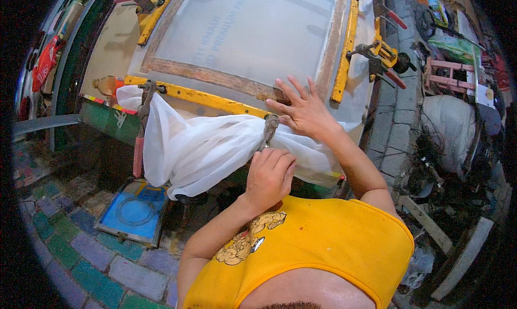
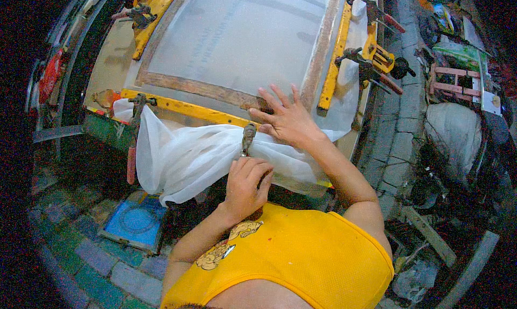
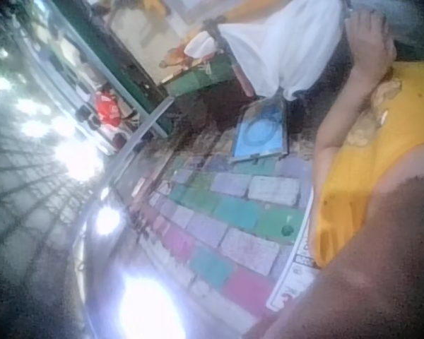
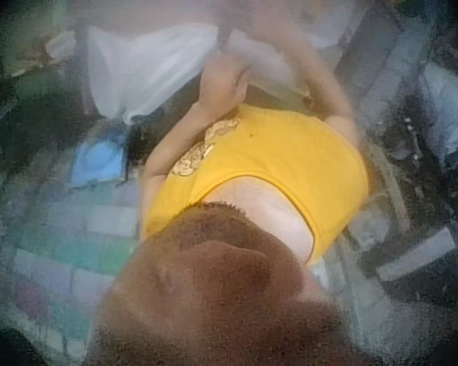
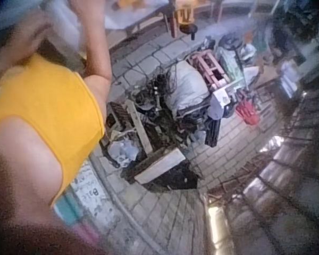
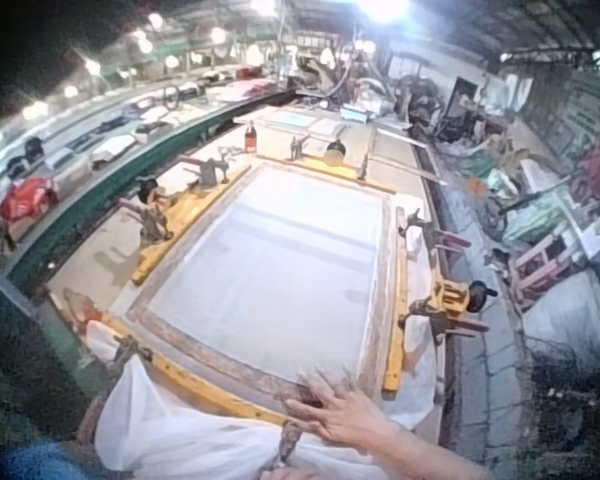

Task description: The person rubs a small rectangular block on a white cloth stretched over a frame, then pours liquid from a bottle onto the cloth and spreads it by hand. Next, they use scissors to cut away blue and yellow tape from a second frame, removing the tape strips and setting them aside.

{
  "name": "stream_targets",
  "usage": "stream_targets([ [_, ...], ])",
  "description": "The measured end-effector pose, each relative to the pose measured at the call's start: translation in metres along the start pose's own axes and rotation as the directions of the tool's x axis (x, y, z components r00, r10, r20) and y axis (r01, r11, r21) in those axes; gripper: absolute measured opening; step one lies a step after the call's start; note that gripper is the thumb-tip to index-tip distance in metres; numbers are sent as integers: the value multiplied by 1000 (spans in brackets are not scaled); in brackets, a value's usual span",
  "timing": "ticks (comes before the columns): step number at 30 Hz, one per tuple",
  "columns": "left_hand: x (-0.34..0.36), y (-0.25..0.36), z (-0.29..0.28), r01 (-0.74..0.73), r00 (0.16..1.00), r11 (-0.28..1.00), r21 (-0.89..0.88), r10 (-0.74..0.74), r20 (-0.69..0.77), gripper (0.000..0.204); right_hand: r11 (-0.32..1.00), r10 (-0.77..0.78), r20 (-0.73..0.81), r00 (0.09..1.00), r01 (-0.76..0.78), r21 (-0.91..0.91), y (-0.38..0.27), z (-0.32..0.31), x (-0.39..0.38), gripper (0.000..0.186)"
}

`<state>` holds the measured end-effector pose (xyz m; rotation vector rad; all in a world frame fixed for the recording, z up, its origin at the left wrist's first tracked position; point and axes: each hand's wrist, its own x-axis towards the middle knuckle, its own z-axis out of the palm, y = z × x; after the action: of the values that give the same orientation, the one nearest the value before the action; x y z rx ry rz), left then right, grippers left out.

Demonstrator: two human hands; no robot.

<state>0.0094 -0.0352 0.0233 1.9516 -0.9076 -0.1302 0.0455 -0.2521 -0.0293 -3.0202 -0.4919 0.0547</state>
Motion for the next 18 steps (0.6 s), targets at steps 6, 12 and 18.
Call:
stream_targets([
  [6, 0, 0, 0, 6, 1000, 1000, -9, -6, 6, 23, 999, 32, 40, 999, -33, 33, 5, -13, -16, 50],
  [12, 2, 2, -3, 0, 1000, 1000, -4, 0, 9, 25, 1000, 8, -31, 999, -8, 25, -1, -6, 8, 47],
  [18, 0, -1, -1, 14, 1000, 1000, -11, -14, 21, 24, 999, 11, -48, 999, -9, 38, 2, 2, 16, 47],
])
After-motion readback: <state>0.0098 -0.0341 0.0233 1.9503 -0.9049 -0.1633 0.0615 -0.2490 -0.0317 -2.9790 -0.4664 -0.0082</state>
